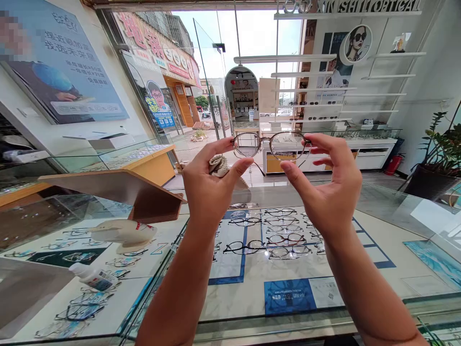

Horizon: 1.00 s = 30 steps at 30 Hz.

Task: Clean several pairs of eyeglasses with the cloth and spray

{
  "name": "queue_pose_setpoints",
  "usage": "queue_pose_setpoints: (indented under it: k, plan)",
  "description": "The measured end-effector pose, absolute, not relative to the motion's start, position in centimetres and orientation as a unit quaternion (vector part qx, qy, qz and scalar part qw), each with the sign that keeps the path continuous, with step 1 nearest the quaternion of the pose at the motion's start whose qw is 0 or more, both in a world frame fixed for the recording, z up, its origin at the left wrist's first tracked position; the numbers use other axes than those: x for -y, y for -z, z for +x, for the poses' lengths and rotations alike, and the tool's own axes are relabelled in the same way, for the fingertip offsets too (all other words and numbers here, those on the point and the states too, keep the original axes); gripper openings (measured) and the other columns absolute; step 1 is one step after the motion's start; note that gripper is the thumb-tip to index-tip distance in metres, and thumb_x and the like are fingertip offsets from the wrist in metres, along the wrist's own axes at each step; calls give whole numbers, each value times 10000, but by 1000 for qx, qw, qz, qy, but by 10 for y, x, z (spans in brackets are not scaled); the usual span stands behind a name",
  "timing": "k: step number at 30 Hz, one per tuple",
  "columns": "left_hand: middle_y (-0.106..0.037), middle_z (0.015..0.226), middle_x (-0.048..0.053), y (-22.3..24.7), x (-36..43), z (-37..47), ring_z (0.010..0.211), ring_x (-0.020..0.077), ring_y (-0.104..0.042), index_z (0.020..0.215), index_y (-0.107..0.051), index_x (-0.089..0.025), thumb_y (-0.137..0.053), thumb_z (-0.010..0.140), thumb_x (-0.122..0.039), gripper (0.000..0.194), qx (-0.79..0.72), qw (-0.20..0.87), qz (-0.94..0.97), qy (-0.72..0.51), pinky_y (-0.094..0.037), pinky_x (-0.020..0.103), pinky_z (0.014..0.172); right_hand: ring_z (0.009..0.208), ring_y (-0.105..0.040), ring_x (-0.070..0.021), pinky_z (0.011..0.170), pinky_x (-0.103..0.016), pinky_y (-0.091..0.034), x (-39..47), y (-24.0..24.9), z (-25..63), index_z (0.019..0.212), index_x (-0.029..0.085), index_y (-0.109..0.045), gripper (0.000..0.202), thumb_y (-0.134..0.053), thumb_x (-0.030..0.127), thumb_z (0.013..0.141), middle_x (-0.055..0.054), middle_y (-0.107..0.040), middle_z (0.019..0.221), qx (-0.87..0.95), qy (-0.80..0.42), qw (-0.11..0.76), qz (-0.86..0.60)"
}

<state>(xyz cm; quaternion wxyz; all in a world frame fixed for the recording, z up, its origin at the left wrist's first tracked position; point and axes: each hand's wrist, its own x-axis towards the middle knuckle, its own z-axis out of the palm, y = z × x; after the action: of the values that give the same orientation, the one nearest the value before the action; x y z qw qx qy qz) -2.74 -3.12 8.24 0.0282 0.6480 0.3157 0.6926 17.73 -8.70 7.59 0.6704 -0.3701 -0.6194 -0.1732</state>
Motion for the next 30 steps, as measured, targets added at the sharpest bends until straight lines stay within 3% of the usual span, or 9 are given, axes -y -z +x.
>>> queue_pose_setpoints:
  k: [14, 20, 30]
  plan:
    - [-839, 1202, 60, -80, 28, -28, 1138, 263, -785, 1191, -804, -292, -920, 855, -516, 420, -305, 11, 660, -686, -639, 413, 1026, 1176, -687, -325, 909, -507, -589, 90, -76, 176, 1365, 335, -661, 449, -798, 401, 943, -85, -735, 1312, 618, 178, 668, -375]
    - [-794, 1168, 59, -78, 31, -29, 1190, 299, -745, 1203, -774, -288, -916, 847, -554, 467, -291, -54, 635, -714, -623, 461, 1032, 1104, -721, -291, 840, -459, -604, 87, -76, 178, 1342, 309, -688, 441, -780, 458, 938, -84, -751, 1306, 620, 112, 663, -404]
    - [-779, 1068, 57, -83, 42, -27, 1099, 326, -739, 1148, -769, -312, -976, 784, -501, 460, -295, -163, 620, -708, -611, 489, 985, 1074, -742, -296, 926, -521, -621, 83, -78, 183, 1333, 303, -731, 433, -751, 511, 954, -90, -777, 1305, 636, 70, 628, -443]
